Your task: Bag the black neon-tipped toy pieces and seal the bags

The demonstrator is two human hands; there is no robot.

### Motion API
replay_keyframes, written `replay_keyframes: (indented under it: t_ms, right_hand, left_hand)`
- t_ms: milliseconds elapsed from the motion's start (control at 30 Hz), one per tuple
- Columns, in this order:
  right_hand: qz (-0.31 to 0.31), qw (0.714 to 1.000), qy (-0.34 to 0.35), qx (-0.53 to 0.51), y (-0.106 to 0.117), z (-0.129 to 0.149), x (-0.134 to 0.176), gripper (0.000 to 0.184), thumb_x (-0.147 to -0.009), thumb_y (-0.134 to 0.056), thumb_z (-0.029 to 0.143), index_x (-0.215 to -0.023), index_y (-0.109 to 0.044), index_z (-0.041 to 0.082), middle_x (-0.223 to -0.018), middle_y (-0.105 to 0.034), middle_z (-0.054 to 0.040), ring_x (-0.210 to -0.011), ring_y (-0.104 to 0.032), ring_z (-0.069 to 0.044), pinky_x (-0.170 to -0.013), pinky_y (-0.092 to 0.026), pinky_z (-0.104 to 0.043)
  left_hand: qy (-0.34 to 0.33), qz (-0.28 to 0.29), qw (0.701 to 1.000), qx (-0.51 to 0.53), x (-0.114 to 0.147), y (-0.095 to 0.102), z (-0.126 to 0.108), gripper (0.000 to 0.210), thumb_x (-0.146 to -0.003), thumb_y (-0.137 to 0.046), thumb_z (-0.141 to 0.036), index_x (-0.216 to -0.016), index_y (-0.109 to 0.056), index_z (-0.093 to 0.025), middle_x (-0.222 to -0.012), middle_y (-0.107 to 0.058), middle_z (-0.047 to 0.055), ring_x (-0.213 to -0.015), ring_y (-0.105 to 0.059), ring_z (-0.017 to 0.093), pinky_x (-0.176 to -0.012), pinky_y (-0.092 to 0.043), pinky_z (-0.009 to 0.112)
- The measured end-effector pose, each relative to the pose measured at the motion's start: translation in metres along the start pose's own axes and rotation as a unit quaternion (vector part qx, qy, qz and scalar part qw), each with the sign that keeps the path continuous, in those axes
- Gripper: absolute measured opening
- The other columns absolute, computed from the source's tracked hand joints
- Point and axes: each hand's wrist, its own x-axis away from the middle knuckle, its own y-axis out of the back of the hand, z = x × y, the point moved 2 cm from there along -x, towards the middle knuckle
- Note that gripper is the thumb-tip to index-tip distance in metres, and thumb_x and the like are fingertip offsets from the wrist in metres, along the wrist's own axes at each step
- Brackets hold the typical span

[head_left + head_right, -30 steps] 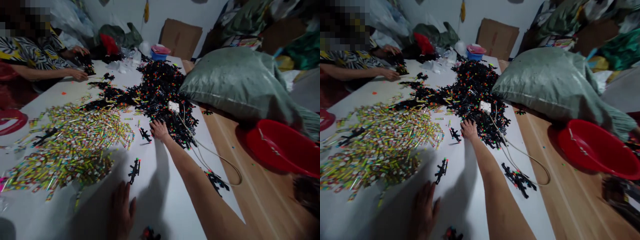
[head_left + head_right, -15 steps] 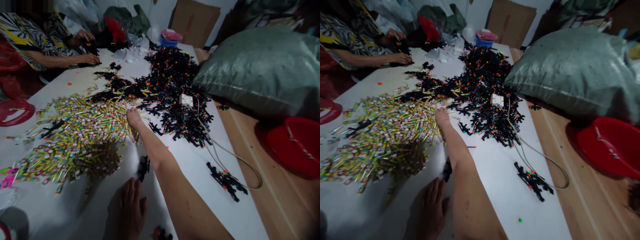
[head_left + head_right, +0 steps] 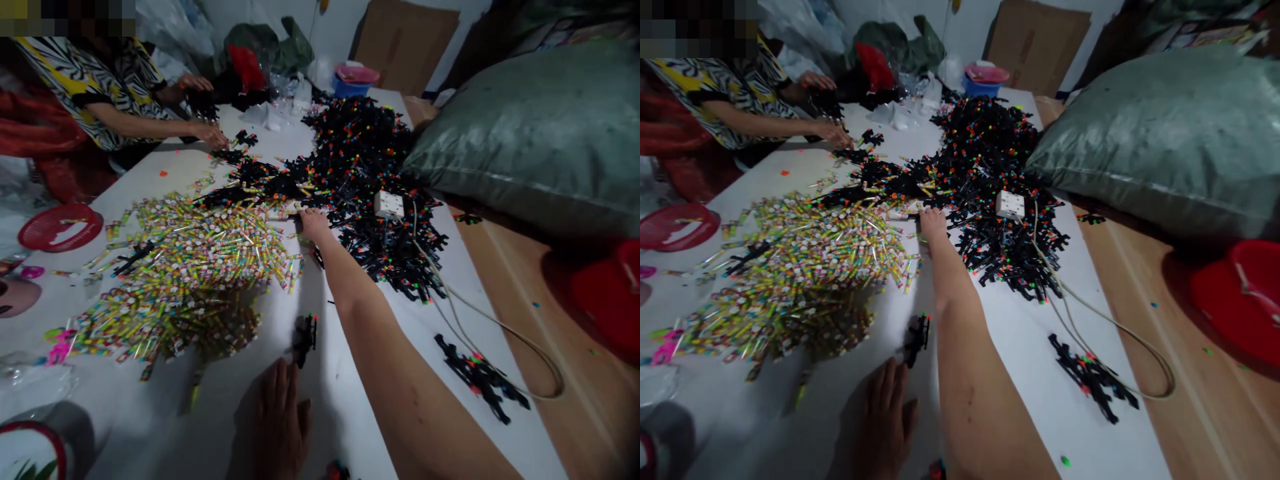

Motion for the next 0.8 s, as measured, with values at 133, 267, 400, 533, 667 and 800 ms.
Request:
replay_keyframes:
  t_ms: [133, 267, 400, 533, 667, 800]
  right_hand:
    - [-0.028, 0.999, 0.023, 0.033, 0.007, 0.017, 0.016, 0.033, -0.088, -0.04, 0.008, -0.11, -0.064, 0.004, -0.114, -0.059, -0.0183, -0.116, -0.046, -0.03, -0.1, -0.032, -0.043]
    - [0.014, 1.0, -0.015, -0.01, 0.034, 0.009, 0.045, 0.03, -0.091, -0.044, 0.02, -0.109, -0.066, 0.01, -0.111, -0.062, -0.0166, -0.108, -0.055, -0.026, -0.093, -0.04, -0.038]
    - [0.043, 0.99, -0.034, -0.127, 0.09, -0.002, 0.028, 0.033, -0.093, -0.048, 0.034, -0.107, -0.066, 0.01, -0.103, -0.065, -0.0125, -0.1, -0.061, -0.023, -0.082, -0.046, -0.029]
    - [-0.094, 0.969, -0.06, -0.222, 0.136, -0.006, -0.007, 0.052, -0.092, -0.052, 0.044, -0.122, -0.053, 0.001, -0.111, -0.061, -0.0141, -0.103, -0.059, -0.021, -0.087, -0.045, -0.029]
    - [-0.029, 0.989, 0.019, -0.143, 0.098, -0.001, 0.03, 0.041, -0.093, -0.051, 0.027, -0.127, -0.052, 0.005, -0.114, -0.062, -0.014, -0.106, -0.058, -0.023, -0.092, -0.044, -0.032]
    - [0.045, 0.985, 0.11, -0.123, 0.023, 0.022, 0.099, 0.042, -0.089, -0.045, 0.011, -0.131, -0.052, 0.007, -0.122, -0.058, -0.0123, -0.114, -0.052, -0.02, -0.099, -0.04, -0.025]
  left_hand:
    - [-0.006, -0.001, 1.0, -0.005, 0.0, 0.001, -0.001, 0.055, -0.086, -0.051, -0.026, -0.137, -0.043, -0.008, -0.146, -0.036, 0.018, -0.131, -0.036, 0.033, -0.102, -0.032, 0.047]
    - [-0.005, -0.021, 1.0, 0.005, -0.002, -0.001, 0.0, 0.049, -0.086, -0.049, -0.023, -0.134, -0.046, -0.01, -0.143, -0.041, 0.016, -0.131, -0.038, 0.03, -0.102, -0.031, 0.047]
    - [-0.005, -0.034, 0.999, 0.015, -0.003, 0.0, 0.0, 0.049, -0.087, -0.049, -0.024, -0.134, -0.046, -0.01, -0.144, -0.041, 0.016, -0.131, -0.037, 0.03, -0.103, -0.03, 0.047]
    - [-0.009, -0.031, 0.999, 0.008, -0.005, 0.005, -0.002, 0.049, -0.086, -0.05, -0.025, -0.133, -0.047, -0.009, -0.144, -0.039, 0.018, -0.132, -0.036, 0.03, -0.104, -0.029, 0.045]
    - [-0.008, -0.018, 1.0, 0.018, -0.008, 0.007, -0.002, 0.047, -0.087, -0.049, -0.024, -0.131, -0.049, -0.008, -0.142, -0.041, 0.016, -0.131, -0.037, 0.03, -0.106, -0.026, 0.044]
    - [-0.022, -0.014, 1.0, 0.017, -0.005, 0.005, 0.0, 0.048, -0.089, -0.048, -0.026, -0.133, -0.049, -0.007, -0.142, -0.041, 0.017, -0.129, -0.037, 0.03, -0.106, -0.025, 0.044]
